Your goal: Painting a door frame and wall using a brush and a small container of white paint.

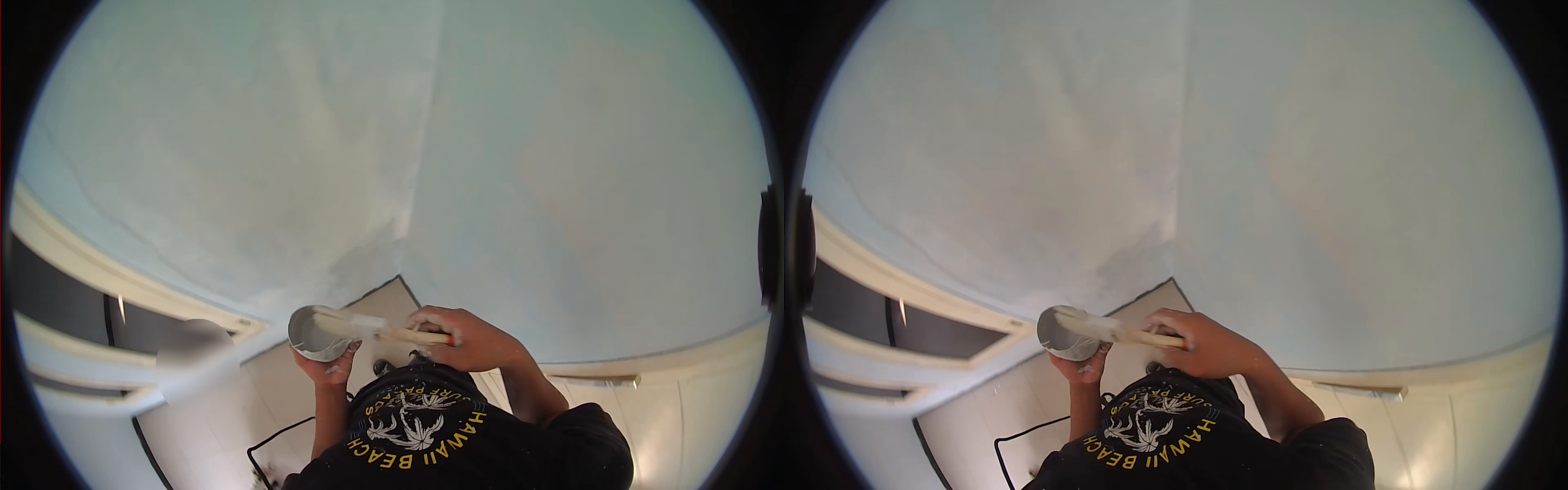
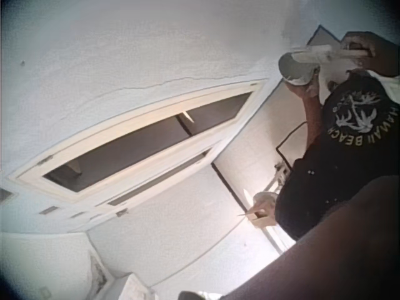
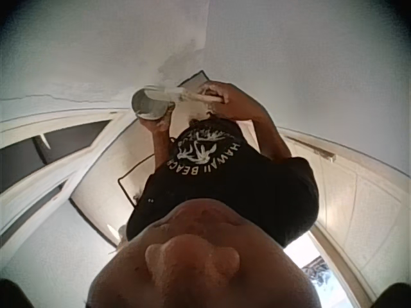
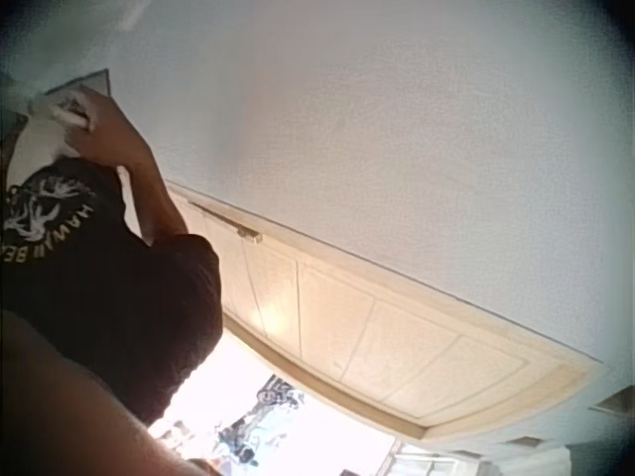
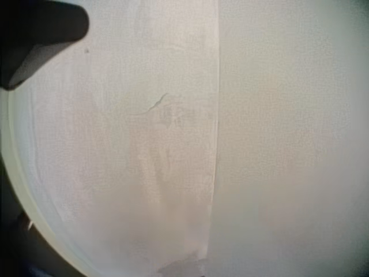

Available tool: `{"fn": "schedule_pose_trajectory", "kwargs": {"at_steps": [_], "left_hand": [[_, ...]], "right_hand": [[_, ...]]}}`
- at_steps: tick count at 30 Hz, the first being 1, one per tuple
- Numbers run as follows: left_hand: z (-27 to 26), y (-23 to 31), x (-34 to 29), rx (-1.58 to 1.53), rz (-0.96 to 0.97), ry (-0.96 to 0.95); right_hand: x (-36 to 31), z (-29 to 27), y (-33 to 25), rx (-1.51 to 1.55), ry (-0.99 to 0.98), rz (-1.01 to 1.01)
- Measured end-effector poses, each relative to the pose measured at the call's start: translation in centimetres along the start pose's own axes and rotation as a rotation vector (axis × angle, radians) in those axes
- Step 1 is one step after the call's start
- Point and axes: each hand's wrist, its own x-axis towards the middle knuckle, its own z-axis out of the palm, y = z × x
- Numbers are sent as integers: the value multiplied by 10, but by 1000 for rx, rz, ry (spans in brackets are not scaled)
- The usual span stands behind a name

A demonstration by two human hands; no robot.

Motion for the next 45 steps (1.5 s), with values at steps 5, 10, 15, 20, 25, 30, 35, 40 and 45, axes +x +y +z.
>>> {"fn": "schedule_pose_trajectory", "kwargs": {"at_steps": [5, 10, 15, 20, 25, 30, 35, 40, 45], "left_hand": [[6, -6, 33, 13, -324, -188], [47, -17, 34, -58, -473, -25], [30, -10, 44, -88, -623, -70], [28, -5, 71, -64, -721, -191], [4, -28, 96, 155, -887, -253], [-5, -31, 100, 200, -997, -200], [-10, -26, 104, 270, -1093, -188], [13, -19, 101, 207, -1144, -270], [43, -9, 93, 171, -1122, -270]], "right_hand": [[-59, 1, -3, 75, 404, -7], [-83, 19, -40, 4, 732, -157], [-69, 36, -45, 286, 1059, -17], [-57, 57, -26, 323, 1342, -179], [-67, 117, 36, 440, 1628, -551], [-55, 159, 59, 665, 1787, -612], [-43, 179, 38, 475, 1865, -607], [-38, 187, 7, 293, 1868, -593], [-46, 189, -42, -78, 1730, -679]]}}
